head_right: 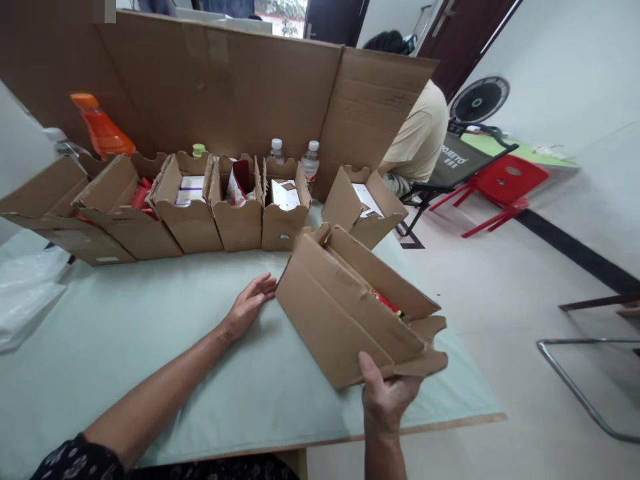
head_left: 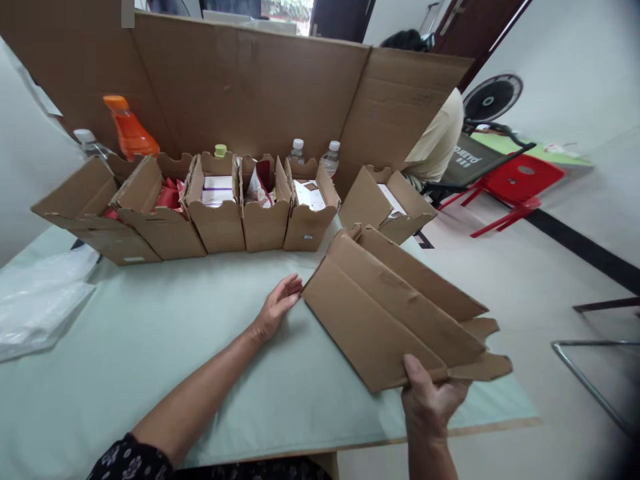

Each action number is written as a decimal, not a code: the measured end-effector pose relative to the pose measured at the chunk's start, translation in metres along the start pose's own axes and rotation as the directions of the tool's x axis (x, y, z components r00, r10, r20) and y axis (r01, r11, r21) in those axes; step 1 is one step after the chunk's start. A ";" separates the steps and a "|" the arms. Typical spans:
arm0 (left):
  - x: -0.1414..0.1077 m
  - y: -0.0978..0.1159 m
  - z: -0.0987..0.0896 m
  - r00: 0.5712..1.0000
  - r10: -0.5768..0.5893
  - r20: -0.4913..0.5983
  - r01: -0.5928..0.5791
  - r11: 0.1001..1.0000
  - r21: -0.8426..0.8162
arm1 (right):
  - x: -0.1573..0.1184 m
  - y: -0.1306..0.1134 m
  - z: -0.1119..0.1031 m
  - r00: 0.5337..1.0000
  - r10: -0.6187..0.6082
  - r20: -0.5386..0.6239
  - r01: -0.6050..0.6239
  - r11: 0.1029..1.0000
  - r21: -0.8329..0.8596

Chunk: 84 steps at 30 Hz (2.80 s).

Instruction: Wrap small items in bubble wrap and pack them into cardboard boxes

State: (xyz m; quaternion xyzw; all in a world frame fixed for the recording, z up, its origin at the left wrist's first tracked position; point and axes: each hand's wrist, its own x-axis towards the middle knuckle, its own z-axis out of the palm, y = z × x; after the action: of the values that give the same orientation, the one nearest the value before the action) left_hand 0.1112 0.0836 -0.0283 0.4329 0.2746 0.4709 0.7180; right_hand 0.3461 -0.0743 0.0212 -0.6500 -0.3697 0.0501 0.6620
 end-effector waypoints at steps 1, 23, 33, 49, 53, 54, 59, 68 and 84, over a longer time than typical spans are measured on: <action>0.001 0.000 -0.001 1.000 -0.012 -0.008 0.012 1.000 -0.014 | 0.005 -0.002 0.010 0.999 -0.024 -0.041 0.025 0.999 0.022; 0.002 0.019 0.005 0.995 -0.100 0.015 0.098 0.989 0.109 | 0.040 0.025 0.128 0.951 -0.276 -0.136 0.238 0.940 -0.245; 0.023 0.038 0.019 0.914 0.405 0.027 -0.291 0.608 0.739 | 0.040 0.022 0.122 0.951 -0.264 -0.160 0.223 0.947 -0.233; 0.123 0.167 0.086 0.989 0.071 0.127 -0.095 -0.348 0.933 | 0.069 0.043 0.180 0.947 -0.300 -0.112 0.243 0.902 -0.357; 0.099 0.168 0.087 0.986 0.048 0.162 -0.134 -0.362 0.922 | 0.079 0.043 0.191 0.960 -0.279 -0.032 0.243 0.881 -0.406; 0.094 0.169 0.087 0.986 0.037 0.164 -0.140 -0.362 0.922 | 0.077 0.043 0.189 0.958 -0.287 -0.012 0.257 0.873 -0.416; 0.083 0.169 0.082 0.986 0.039 0.164 -0.140 -0.357 0.924 | 0.063 0.045 0.178 0.970 -0.209 0.122 0.239 0.906 -0.350; 0.080 0.161 0.071 0.967 0.126 0.222 -0.189 -0.231 0.955 | 0.078 0.018 0.178 0.963 -0.150 0.224 0.216 0.927 -0.306; -0.113 0.055 -0.026 0.962 0.272 -0.003 -0.112 0.403 0.908 | 0.079 -0.105 0.168 0.781 -0.102 0.616 0.460 0.760 -0.458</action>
State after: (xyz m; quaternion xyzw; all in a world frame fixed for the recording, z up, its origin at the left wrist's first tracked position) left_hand 0.0206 -0.0002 0.0060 0.7408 0.4847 0.3613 0.2929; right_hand 0.2664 0.0918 0.1294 -0.7111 -0.6402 0.0155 0.2904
